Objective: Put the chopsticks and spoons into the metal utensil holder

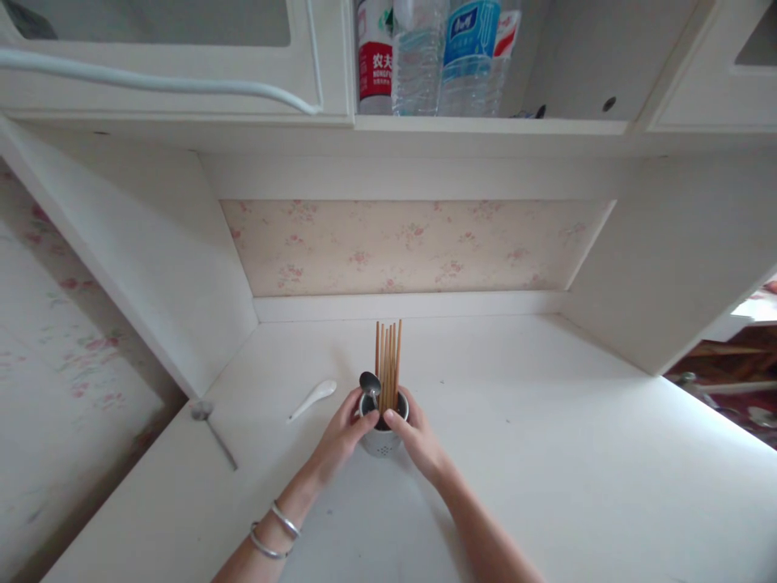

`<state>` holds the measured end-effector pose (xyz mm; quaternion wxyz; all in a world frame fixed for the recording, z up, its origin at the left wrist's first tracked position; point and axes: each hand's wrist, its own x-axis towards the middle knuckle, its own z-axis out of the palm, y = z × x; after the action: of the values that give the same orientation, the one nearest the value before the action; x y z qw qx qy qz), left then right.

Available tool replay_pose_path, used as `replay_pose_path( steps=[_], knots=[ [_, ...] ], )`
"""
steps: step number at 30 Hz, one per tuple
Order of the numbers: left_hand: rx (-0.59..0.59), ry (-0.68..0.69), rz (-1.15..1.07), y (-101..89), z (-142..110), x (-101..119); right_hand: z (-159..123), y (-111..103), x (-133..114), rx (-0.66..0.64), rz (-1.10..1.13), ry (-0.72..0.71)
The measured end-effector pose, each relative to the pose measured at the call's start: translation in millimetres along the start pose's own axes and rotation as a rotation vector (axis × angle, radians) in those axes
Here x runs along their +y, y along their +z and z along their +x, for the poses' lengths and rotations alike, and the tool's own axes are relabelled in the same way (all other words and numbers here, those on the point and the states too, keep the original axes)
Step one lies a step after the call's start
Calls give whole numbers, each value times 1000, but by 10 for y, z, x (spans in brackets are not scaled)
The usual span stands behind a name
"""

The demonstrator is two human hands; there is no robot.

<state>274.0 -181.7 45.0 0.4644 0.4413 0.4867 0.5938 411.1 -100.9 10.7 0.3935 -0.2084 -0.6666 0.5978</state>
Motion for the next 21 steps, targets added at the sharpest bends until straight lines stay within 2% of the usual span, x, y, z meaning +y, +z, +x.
replay_pose_path(
  steps=[4, 9, 11, 15, 16, 17, 18, 21],
  knots=[
    [-150, 32, -171, -22, -35, -63, -15, -13, 38, -6, -25, -5],
    [-162, 58, -212, -84, 13, -177, -29, -8, 110, 67, -64, 17],
    [-134, 69, -207, -92, 34, -228, -36, 26, 97, 223, -76, -30],
    [-99, 63, -212, -93, 54, -290, -102, 211, -72, 735, -211, -224],
    [-95, 65, -216, -95, 52, -291, -126, 295, -145, 780, -260, -282],
    [-88, 69, -214, -100, 46, -286, -148, 396, -227, 752, -307, -338],
    [-77, 72, -210, -108, 37, -279, -163, 517, -314, 650, -350, -385],
    [-34, 66, -208, -147, 4, -267, -133, 976, -558, 167, -461, -384]
  ],
)
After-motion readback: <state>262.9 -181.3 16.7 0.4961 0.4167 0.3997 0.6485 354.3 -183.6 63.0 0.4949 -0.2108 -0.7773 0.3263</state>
